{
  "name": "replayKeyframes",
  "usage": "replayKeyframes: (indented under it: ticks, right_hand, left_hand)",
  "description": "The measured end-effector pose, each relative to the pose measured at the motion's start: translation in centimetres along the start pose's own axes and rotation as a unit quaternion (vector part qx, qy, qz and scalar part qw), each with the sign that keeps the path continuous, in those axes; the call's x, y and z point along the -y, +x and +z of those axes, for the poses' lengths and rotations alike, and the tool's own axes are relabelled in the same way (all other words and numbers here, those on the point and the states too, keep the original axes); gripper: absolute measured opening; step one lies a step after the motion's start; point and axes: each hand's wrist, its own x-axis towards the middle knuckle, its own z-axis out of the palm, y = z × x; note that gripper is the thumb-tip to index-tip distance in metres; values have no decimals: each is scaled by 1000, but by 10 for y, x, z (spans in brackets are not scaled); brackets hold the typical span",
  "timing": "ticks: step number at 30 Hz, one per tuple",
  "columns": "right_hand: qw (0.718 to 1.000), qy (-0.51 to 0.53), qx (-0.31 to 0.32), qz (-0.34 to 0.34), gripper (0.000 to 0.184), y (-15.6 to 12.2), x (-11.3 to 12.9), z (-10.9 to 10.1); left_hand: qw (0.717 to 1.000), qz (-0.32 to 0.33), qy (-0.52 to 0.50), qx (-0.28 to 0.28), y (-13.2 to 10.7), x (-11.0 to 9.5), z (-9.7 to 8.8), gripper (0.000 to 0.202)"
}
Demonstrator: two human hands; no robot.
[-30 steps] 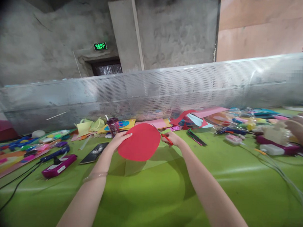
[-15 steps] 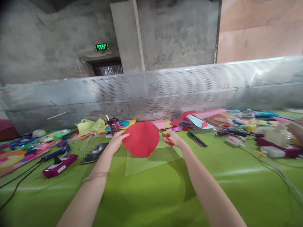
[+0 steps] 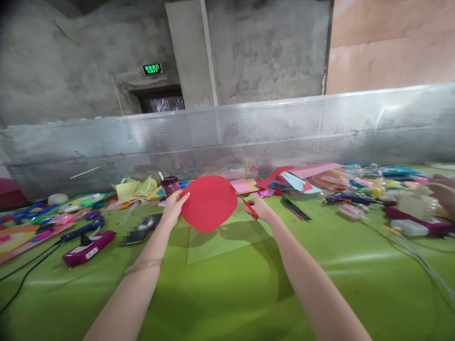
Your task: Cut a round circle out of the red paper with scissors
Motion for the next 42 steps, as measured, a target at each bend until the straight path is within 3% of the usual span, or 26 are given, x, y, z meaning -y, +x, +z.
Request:
replayKeyframes:
  ticks: [11,18,25,42]
  right_hand:
    - [998,-4,-62,5,26,1,4,4]
    - [998,56,-17,2,26,-2,11,5]
    - [998,53,-17,0,25,-6,17,6]
    - [998,54,-7,-15,25,-1,8,9]
  left_hand:
    - [1000,10,-5,5,-1,2,5,40]
    - [1000,7,-8,-12,1,6,4,37]
    - [999,-2,-47,-4,0,4,7,33]
    - [999,12,-28,-18,2,10,5,36]
